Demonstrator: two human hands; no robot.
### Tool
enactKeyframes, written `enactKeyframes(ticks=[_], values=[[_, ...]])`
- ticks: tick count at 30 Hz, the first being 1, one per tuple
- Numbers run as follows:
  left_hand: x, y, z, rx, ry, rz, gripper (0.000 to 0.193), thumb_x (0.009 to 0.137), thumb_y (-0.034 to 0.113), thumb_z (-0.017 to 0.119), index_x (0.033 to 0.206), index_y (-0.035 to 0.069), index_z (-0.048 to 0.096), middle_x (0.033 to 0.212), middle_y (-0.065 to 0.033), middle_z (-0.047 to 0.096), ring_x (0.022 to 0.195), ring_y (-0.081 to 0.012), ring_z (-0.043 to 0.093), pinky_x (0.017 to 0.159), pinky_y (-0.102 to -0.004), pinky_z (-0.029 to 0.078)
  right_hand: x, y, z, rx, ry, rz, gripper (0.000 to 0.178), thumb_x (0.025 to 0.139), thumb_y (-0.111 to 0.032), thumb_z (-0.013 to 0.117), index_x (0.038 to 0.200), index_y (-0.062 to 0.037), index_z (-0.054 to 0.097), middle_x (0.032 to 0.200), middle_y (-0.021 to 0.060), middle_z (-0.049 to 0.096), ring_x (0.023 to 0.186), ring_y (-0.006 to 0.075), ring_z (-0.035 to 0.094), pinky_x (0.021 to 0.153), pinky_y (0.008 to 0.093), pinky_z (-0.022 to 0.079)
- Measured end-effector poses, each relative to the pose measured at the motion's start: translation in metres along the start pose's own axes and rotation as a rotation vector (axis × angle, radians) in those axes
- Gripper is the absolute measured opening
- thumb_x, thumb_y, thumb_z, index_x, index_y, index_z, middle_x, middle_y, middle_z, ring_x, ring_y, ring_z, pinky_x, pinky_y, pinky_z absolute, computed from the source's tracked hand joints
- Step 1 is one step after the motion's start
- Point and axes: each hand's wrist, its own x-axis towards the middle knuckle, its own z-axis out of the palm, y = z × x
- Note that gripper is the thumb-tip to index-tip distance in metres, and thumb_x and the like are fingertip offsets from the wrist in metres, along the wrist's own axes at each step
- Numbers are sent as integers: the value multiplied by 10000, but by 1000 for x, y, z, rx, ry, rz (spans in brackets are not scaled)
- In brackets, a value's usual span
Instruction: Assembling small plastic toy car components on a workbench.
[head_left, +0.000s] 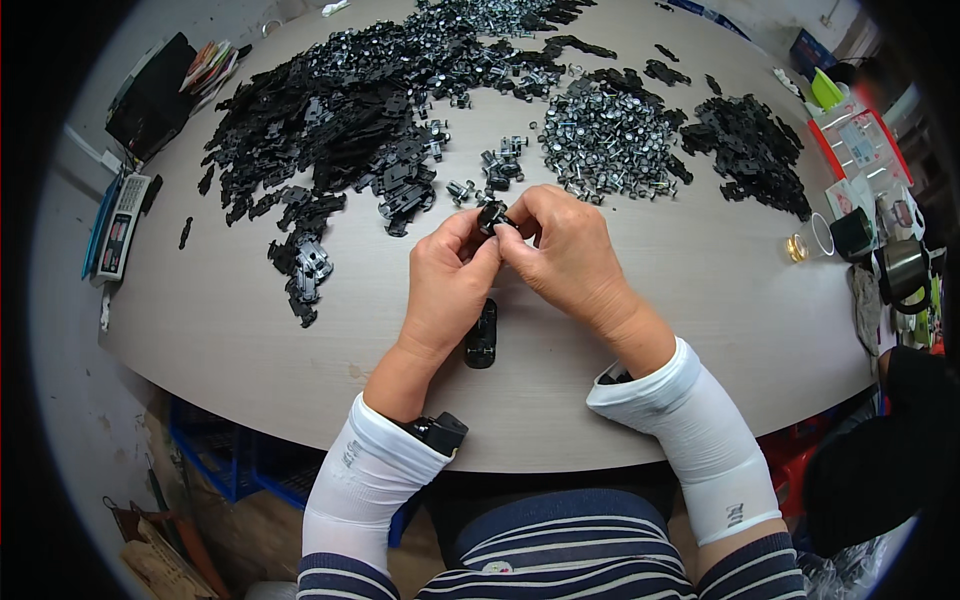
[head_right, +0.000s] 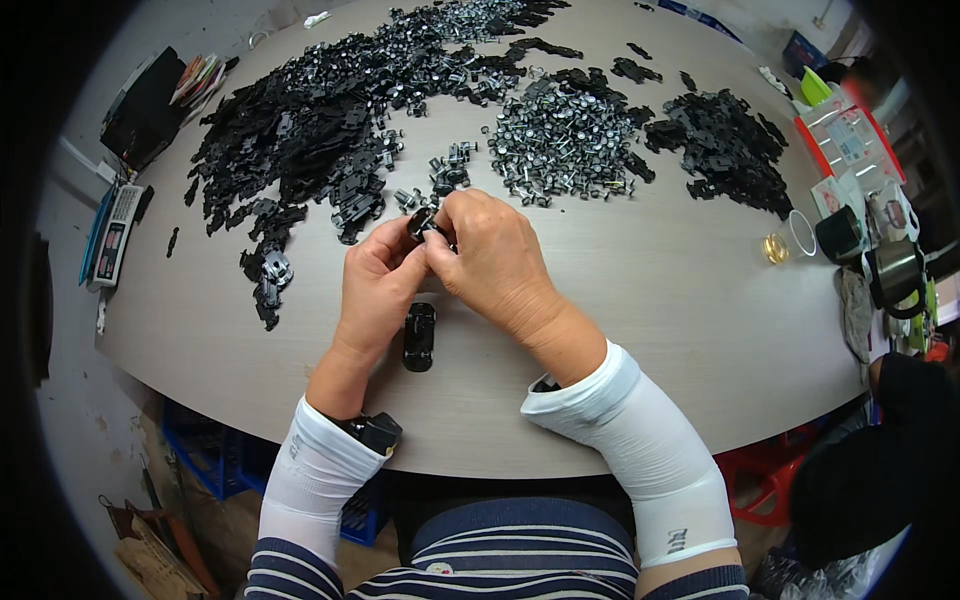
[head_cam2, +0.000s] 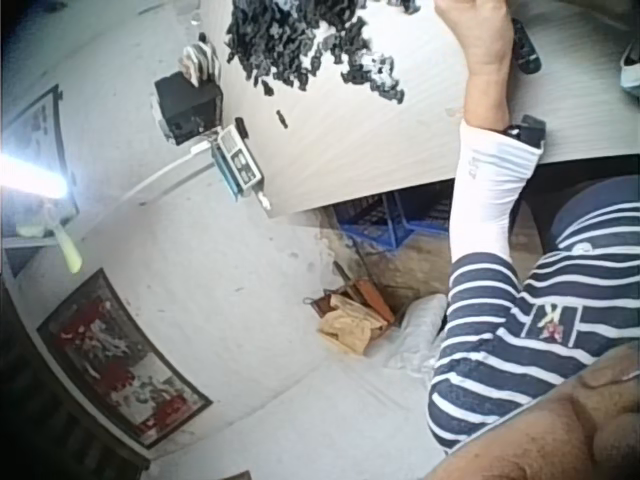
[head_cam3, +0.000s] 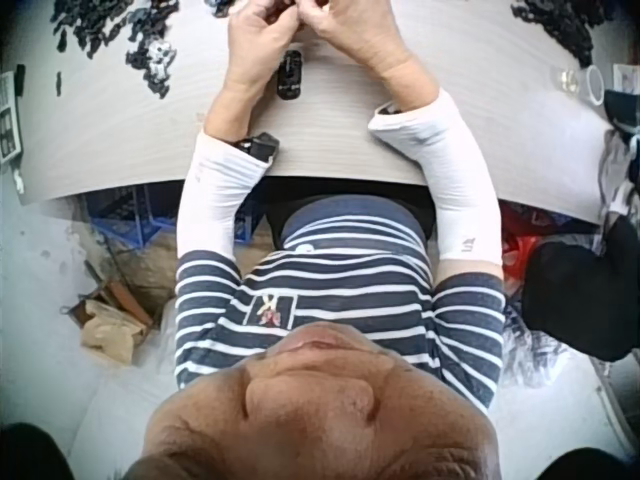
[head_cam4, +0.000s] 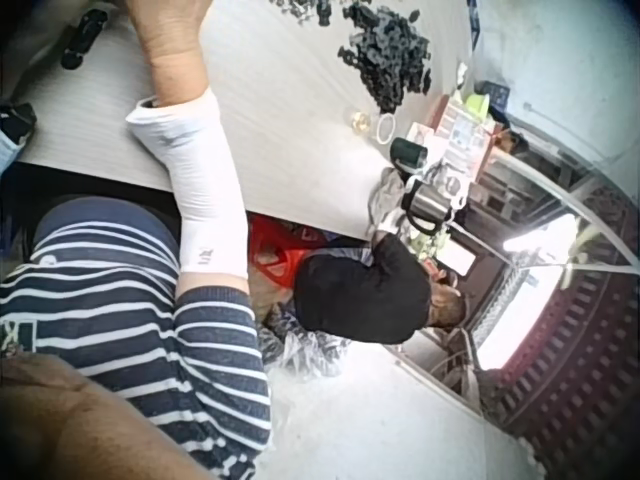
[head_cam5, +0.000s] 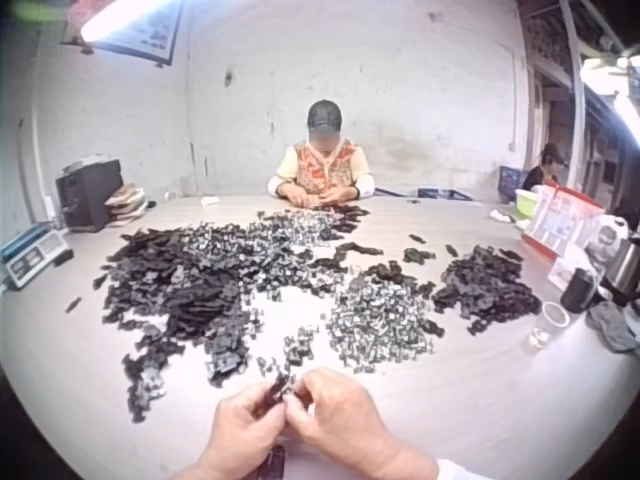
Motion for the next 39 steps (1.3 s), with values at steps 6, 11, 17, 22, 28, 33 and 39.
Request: enactKeyframes(ticks=[6,11,17,22,28,33,39], values=[[1,6,1,-288,-48,-62,217,948,87,630,1141,-13,630,1001,-31,680,860,-77,629,751,-237,535,-2,-3,2,44,95,-18,129,798,-91,689,777,-9,591,771,137,614,742,330,624,675,422,507],[3,6,-6,-470,-111,-252,181,990,207,623,1045,35,629,976,-28,673,860,-94,645,761,-234,537,-2,3,-4,111,-8,-108,90,819,-87,687,817,-8,644,773,129,627,737,316,627,676,407,510],[8,5,-22,-320,-22,-184,167,960,204,662,1006,44,649,866,-8,676,722,-57,595,653,-210,482,1,26,-56,67,-46,111,180,800,-122,753,932,-7,713,856,107,676,743,241,655,701,333,554],[4,18,-55,-66,-167,-319,237,955,194,655,1111,15,663,852,18,651,705,-46,585,598,-190,441,-13,30,-41,-87,-267,118,322,768,-196,790,1016,-6,710,973,131,647,946,277,624,841,369,514],[-39,19,-61,321,-245,-252,330,948,193,667,1222,11,651,877,4,620,741,-71,571,636,-235,454,-16,39,-26,-196,-224,-2,272,780,-171,781,974,-7,682,911,110,614,905,262,606,803,361,499],[-54,18,-51,750,-117,125,402,881,203,711,1200,-33,646,934,-129,603,781,-226,584,715,-311,469,-21,46,-24,-214,-157,-75,236,790,-155,756,956,-6,678,906,106,605,895,268,601,796,359,493],[-58,6,-141,1020,408,16,298,883,229,698,1074,1,683,981,-170,644,847,-305,631,751,-395,522,-18,40,-25,-190,-197,27,245,780,-174,762,940,-1,697,910,117,618,926,288,590,842,386,488]])
